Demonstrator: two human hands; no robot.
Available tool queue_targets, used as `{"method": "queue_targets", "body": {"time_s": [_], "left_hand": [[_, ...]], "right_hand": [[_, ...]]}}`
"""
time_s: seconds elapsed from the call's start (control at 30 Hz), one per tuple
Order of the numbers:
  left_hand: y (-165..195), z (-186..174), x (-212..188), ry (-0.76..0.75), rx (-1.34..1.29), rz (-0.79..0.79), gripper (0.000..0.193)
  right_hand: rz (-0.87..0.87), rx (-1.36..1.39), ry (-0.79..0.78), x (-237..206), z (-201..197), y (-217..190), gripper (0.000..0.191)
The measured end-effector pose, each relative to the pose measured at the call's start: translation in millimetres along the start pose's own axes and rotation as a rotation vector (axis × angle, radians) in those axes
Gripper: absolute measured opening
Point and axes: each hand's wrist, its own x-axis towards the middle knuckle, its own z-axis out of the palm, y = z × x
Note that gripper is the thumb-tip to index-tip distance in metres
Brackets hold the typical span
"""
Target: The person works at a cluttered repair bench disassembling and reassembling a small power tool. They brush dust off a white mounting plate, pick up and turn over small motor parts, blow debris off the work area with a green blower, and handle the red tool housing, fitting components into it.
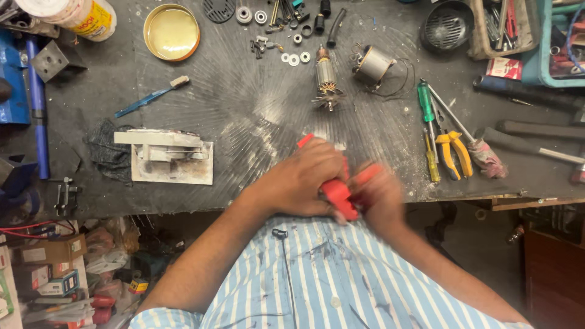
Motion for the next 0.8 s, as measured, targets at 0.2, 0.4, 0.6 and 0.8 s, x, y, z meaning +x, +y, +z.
{"method": "queue_targets", "body": {"time_s": [0.2,0.4,0.6,0.8], "left_hand": [[8.2,-21.1,-29.3,0.127,0.183,0.102,0.052],[5.8,-12.0,-35.1,0.259,0.486,0.284,0.037],[15.5,-7.8,-40.9,0.195,0.364,0.272,0.04],[23.1,4.3,-52.7,0.436,0.273,-0.013,0.031]], "right_hand": [[-0.868,-0.181,0.355,26.4,-57.3,-32.2,0.048],[-0.783,-1.541,0.103,33.7,-44.6,-68.0,0.037],[-0.467,-0.82,-0.022,32.5,-17.8,-51.2,0.038],[0.255,-0.202,-0.252,37.5,2.8,-27.1,0.056]]}}
